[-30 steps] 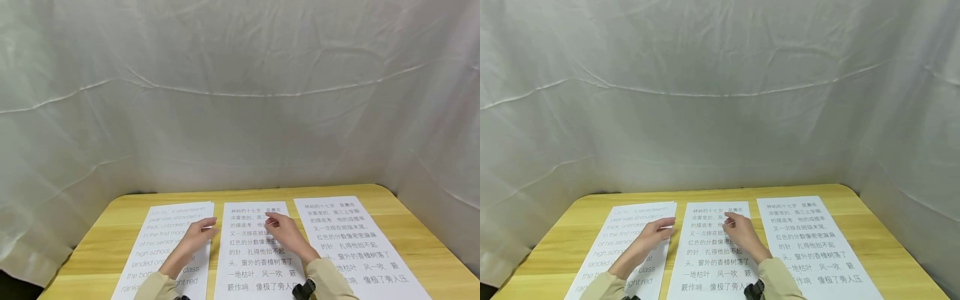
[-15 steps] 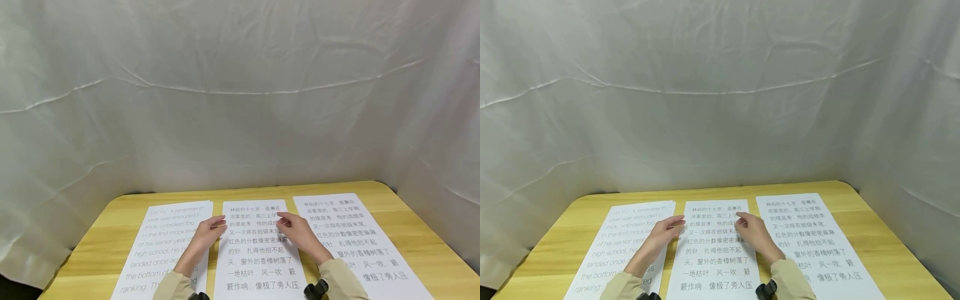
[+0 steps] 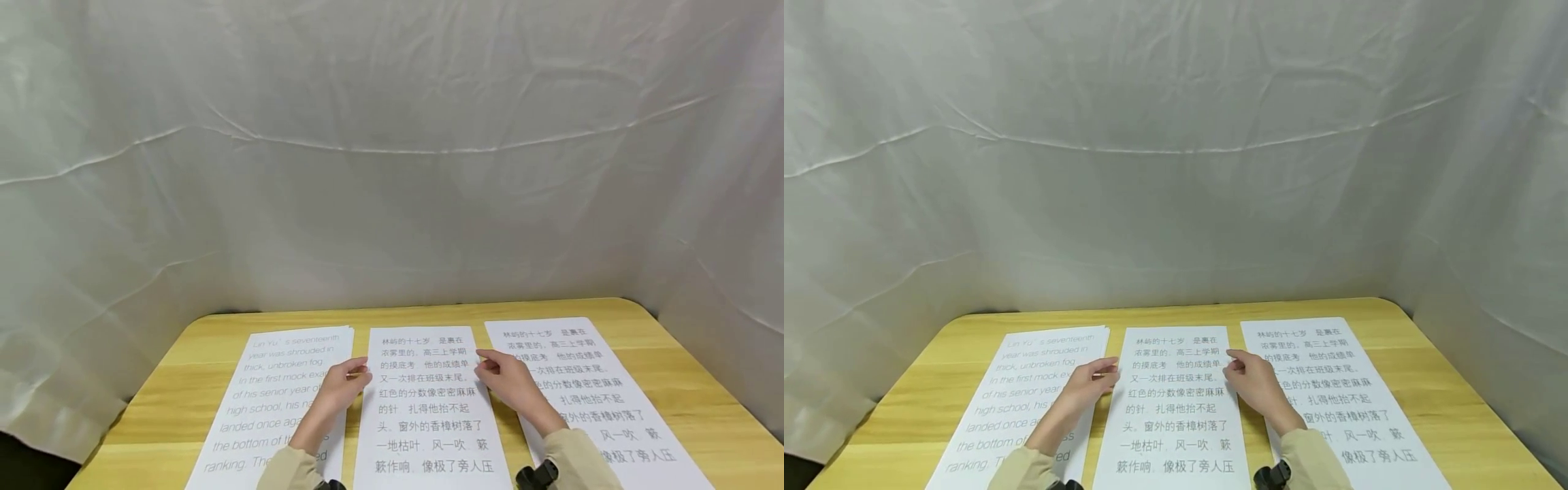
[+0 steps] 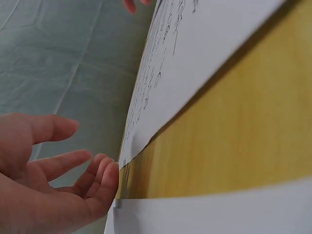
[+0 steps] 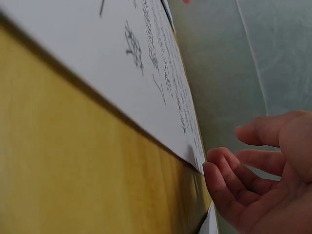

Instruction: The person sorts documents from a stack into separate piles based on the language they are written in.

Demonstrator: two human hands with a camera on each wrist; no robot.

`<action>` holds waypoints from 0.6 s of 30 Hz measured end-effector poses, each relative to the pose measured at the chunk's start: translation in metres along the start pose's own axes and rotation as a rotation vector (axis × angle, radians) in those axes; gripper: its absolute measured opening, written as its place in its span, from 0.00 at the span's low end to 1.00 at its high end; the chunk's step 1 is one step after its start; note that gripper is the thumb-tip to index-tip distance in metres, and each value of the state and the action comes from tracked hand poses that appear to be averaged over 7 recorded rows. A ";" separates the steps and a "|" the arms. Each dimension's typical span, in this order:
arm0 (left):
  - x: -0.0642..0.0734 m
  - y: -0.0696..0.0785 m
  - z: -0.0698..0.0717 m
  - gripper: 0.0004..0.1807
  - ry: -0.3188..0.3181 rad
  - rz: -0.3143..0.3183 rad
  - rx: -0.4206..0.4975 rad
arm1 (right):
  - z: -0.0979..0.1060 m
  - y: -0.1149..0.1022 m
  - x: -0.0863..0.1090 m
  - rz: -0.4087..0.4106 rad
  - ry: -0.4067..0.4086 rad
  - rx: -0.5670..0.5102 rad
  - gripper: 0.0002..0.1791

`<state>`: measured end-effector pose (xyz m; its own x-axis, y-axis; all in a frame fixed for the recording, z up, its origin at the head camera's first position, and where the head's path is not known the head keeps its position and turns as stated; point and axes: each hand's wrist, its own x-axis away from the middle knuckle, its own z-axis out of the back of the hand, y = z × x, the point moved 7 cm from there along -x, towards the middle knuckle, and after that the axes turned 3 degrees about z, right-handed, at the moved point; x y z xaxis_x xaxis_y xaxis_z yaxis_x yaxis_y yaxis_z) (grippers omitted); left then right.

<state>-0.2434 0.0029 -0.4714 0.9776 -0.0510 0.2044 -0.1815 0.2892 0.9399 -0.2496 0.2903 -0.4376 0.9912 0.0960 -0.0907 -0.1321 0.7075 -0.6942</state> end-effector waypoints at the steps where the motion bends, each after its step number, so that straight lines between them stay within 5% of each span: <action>1: 0.000 0.000 0.000 0.26 0.000 -0.002 -0.005 | 0.001 0.002 0.000 -0.005 0.001 0.002 0.22; 11: 0.000 -0.005 -0.002 0.27 -0.017 0.008 -0.135 | 0.001 0.010 0.000 -0.023 -0.049 0.038 0.23; 18: -0.001 -0.003 -0.006 0.04 -0.042 -0.049 -0.222 | -0.006 0.012 -0.001 -0.023 -0.105 0.085 0.20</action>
<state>-0.2429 0.0076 -0.4761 0.9784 -0.1082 0.1759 -0.1018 0.4886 0.8665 -0.2521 0.2944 -0.4503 0.9889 0.1485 0.0029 -0.1133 0.7666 -0.6320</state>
